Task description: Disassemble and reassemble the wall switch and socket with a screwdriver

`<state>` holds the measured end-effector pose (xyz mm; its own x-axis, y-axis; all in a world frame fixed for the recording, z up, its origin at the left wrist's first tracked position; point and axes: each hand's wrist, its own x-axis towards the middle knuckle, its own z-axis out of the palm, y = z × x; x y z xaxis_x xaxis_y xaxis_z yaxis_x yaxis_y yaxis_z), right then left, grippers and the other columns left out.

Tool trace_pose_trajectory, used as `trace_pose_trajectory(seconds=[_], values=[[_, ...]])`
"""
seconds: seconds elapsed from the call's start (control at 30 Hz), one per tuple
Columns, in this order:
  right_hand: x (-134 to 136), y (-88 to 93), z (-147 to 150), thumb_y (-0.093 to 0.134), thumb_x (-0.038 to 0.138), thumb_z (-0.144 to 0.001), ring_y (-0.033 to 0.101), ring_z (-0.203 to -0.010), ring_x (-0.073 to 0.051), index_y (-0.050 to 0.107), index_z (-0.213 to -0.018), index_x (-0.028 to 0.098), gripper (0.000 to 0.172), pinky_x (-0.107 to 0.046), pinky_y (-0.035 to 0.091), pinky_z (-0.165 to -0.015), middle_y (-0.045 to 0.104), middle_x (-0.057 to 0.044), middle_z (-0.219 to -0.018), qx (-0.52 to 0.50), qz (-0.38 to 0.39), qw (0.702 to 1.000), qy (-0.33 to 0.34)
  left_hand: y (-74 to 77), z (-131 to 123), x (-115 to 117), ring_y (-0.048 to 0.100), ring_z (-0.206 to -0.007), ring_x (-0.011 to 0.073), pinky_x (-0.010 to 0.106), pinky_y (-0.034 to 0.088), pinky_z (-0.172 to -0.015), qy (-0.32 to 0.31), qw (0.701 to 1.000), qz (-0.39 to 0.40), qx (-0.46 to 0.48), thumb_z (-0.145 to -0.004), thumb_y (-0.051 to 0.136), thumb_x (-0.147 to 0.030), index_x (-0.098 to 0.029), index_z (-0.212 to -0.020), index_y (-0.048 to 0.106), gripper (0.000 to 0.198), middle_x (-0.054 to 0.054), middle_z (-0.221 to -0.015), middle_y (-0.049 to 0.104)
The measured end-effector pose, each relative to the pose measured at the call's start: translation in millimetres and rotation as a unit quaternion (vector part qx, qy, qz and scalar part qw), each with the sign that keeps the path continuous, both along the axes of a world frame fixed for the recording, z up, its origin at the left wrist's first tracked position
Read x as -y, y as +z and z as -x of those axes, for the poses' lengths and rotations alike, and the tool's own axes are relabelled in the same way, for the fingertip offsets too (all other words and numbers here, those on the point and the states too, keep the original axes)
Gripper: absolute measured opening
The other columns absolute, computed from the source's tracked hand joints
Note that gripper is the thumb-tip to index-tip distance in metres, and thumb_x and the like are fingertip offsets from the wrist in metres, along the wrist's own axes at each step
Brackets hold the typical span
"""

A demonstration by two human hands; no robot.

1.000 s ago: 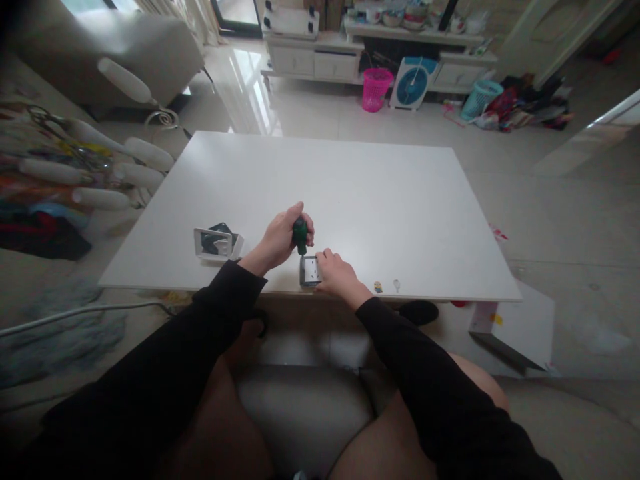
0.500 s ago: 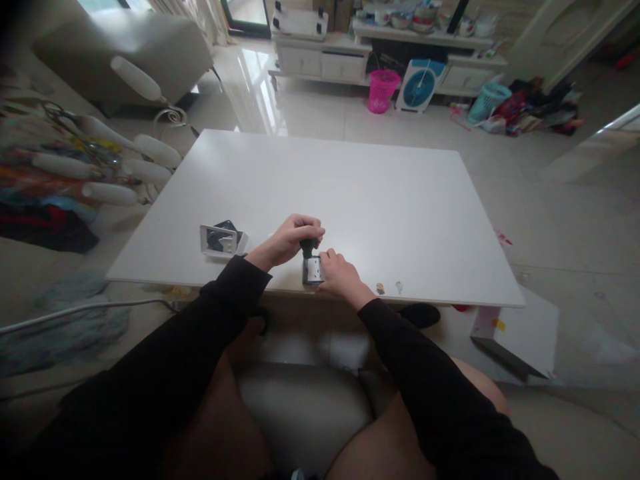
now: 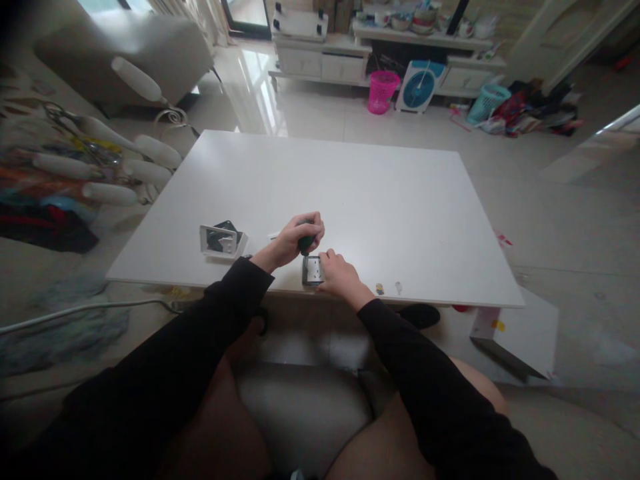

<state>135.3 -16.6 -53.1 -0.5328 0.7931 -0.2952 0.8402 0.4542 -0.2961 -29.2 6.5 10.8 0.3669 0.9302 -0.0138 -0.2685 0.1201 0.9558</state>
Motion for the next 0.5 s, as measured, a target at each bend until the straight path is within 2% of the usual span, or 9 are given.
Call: trace_pose_trajectory(seconds=[0.07,0.17,0.27,0.37,0.5], values=[[1,0.1,0,0.094,0.036,-0.073,0.060,-0.126,-0.033,0.049,-0.136,0.020,0.080,-0.044,0.055,-0.100,0.055,-0.015,-0.138,0.000,-0.005,1.000,0.001,0.0,0,-1,0.048,-0.054,0.0077,0.023,0.032,-0.051,0.033,0.998,-0.019,-0.047,-0.075,0.081,-0.046,-0.019,-0.066,0.051,0.041,-0.003,-0.059,0.053],[1,0.1,0,0.094,0.036,-0.073,0.061,-0.124,-0.033,0.049,-0.136,0.019,0.080,-0.044,0.056,-0.098,0.055,-0.015,-0.137,0.003,-0.009,1.000,0.002,-2.9,1,-3,0.048,-0.055,0.0075,0.024,0.033,-0.053,0.075,0.992,-0.035,-0.096,-0.076,0.082,-0.054,-0.017,-0.063,0.058,0.046,-0.002,-0.059,0.054],[1,0.0,0,0.095,0.036,-0.073,0.061,-0.124,-0.033,0.050,-0.136,0.020,0.079,-0.044,0.056,-0.099,0.055,-0.015,-0.137,0.004,-0.007,1.000,0.002,-9.8,0,-5,0.054,-0.058,0.0089,0.024,0.037,-0.055,0.088,0.992,-0.034,-0.089,-0.077,0.080,-0.064,-0.015,-0.074,0.068,0.051,0.001,-0.064,0.061],[0,0.0,0,0.095,0.036,-0.072,0.060,-0.125,-0.033,0.050,-0.136,0.020,0.080,-0.044,0.056,-0.100,0.055,-0.015,-0.138,0.004,-0.003,1.000,0.003,-16.7,-5,-6,0.061,-0.064,0.0115,0.025,0.045,-0.061,0.089,0.995,-0.018,-0.044,-0.075,0.078,-0.074,-0.016,-0.080,0.068,0.059,0.002,-0.069,0.066],[0,-0.2,1,0.096,0.036,-0.071,0.061,-0.124,-0.033,0.050,-0.135,0.020,0.080,-0.044,0.056,-0.098,0.055,-0.015,-0.136,0.002,-0.004,1.000,0.005,-17.3,-12,-6,0.056,-0.059,0.0126,0.030,0.049,-0.064,0.075,0.997,0.000,-0.004,-0.086,0.049,-0.088,-0.019,-0.061,0.059,0.074,0.003,-0.058,0.057]])
